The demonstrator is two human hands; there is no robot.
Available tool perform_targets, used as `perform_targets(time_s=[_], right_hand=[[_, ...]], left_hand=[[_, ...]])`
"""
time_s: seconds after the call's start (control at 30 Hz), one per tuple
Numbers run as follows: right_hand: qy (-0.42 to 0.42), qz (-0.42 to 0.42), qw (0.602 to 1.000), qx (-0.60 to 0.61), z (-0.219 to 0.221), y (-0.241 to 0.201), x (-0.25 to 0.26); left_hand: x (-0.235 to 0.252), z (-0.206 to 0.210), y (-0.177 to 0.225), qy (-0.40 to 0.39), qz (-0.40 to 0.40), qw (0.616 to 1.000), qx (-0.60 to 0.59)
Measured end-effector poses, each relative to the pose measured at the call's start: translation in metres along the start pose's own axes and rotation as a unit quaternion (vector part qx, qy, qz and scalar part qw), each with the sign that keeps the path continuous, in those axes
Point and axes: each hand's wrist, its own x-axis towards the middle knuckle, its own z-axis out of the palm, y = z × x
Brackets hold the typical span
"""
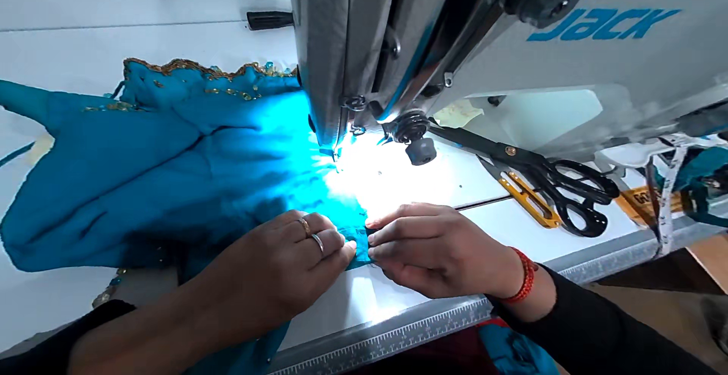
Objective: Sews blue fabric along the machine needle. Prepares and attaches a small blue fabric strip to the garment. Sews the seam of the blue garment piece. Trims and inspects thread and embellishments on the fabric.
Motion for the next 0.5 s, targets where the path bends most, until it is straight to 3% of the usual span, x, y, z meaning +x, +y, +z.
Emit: perform_targets(time_s=[0.17,0.33,0.5], right_hand=[[0.013,0.02,1.0,-0.005,0.0013,-0.0021,0.0002],[0.016,0.041,0.999,0.004,0.0003,-0.0035,0.0016],[0.016,0.017,0.999,-0.033,0.0025,-0.003,0.0]], left_hand=[[0.005,0.0016,0.0025,0.036,-0.054,0.997,-0.037],[0.0058,0.0054,-0.0006,0.012,-0.061,0.997,-0.043],[0.0068,0.0079,-0.0066,0.03,-0.102,0.993,-0.06]])
